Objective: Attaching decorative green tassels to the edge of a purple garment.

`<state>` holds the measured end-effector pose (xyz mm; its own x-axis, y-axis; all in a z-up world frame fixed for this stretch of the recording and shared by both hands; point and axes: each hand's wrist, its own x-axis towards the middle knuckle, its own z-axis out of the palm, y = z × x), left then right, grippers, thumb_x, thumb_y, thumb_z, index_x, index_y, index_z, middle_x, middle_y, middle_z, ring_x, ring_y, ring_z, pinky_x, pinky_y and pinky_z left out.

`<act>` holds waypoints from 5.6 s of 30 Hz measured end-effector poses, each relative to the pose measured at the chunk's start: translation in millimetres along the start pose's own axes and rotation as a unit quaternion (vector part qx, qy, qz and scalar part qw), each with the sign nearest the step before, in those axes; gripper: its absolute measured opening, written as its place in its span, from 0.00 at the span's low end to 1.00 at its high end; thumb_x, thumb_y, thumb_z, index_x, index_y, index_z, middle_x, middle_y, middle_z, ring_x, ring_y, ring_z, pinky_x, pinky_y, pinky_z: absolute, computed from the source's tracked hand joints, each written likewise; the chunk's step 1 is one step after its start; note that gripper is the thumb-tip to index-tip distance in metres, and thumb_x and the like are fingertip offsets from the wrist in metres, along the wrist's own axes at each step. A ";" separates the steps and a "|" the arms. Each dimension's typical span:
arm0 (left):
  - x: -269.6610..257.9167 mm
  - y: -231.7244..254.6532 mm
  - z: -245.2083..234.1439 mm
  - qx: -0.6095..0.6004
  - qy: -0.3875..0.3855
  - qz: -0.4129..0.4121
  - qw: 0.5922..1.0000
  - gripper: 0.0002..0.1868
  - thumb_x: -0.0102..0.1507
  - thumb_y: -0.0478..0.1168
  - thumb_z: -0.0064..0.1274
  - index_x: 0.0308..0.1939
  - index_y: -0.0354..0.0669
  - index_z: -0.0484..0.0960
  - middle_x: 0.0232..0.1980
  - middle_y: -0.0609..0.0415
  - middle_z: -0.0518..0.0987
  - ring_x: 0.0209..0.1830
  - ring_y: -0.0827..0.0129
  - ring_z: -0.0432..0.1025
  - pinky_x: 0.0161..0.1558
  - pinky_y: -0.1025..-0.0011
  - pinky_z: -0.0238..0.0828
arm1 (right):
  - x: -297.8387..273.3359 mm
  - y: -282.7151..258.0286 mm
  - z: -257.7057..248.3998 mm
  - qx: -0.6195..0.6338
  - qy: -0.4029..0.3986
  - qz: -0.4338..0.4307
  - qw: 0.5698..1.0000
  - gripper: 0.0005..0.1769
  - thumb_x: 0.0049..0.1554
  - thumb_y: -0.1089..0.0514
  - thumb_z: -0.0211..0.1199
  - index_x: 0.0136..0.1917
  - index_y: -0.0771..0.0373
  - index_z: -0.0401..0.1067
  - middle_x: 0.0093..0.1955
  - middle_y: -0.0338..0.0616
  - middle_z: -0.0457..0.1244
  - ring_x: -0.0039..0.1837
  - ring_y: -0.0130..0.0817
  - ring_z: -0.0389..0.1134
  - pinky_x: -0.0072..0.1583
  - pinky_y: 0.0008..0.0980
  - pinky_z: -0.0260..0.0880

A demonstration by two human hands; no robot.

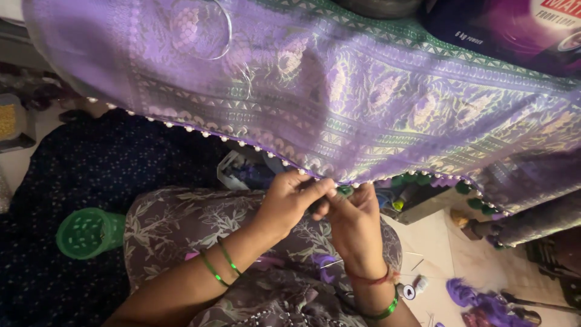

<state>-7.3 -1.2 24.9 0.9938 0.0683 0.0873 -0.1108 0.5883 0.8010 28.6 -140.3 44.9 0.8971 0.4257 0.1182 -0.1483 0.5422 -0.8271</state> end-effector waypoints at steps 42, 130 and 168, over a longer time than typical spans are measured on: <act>-1.4 -17.7 -9.4 0.193 0.042 0.063 0.978 0.11 0.67 0.40 0.56 0.42 0.34 0.88 0.39 0.50 0.86 0.40 0.69 0.78 0.47 0.68 0.76 | 14.1 -111.7 28.1 -0.311 -0.137 -0.219 0.915 0.05 0.72 0.68 0.44 0.61 0.68 0.54 0.50 0.61 0.67 0.53 0.54 0.77 0.48 0.41 0.78; 29.9 -8.6 -34.6 0.428 0.075 0.171 0.884 0.13 0.61 0.46 0.59 0.40 0.39 0.87 0.34 0.43 0.83 0.31 0.58 0.79 0.36 0.62 0.72 | 2.1 -37.5 97.6 -0.590 -0.012 -0.402 0.700 0.04 0.58 0.69 0.67 0.46 0.67 0.73 0.43 0.43 0.65 0.46 0.30 0.68 0.51 0.31 0.67; 6.3 -30.3 -8.9 -0.038 0.049 -0.039 0.997 0.12 0.68 0.30 0.44 0.49 0.32 0.83 0.36 0.57 0.80 0.28 0.78 0.69 0.31 0.78 0.70 | -25.6 -60.0 13.8 -0.589 -0.276 -0.268 0.710 0.28 0.50 0.68 0.73 0.64 0.65 0.74 0.66 0.49 0.66 0.64 0.39 0.71 0.59 0.32 0.76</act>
<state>2.3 -11.4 -4.1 0.9948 0.0963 -0.0337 -0.0377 0.6533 0.7562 8.7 -173.8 99.1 0.3447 0.7827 0.5182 0.8964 -0.1106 -0.4293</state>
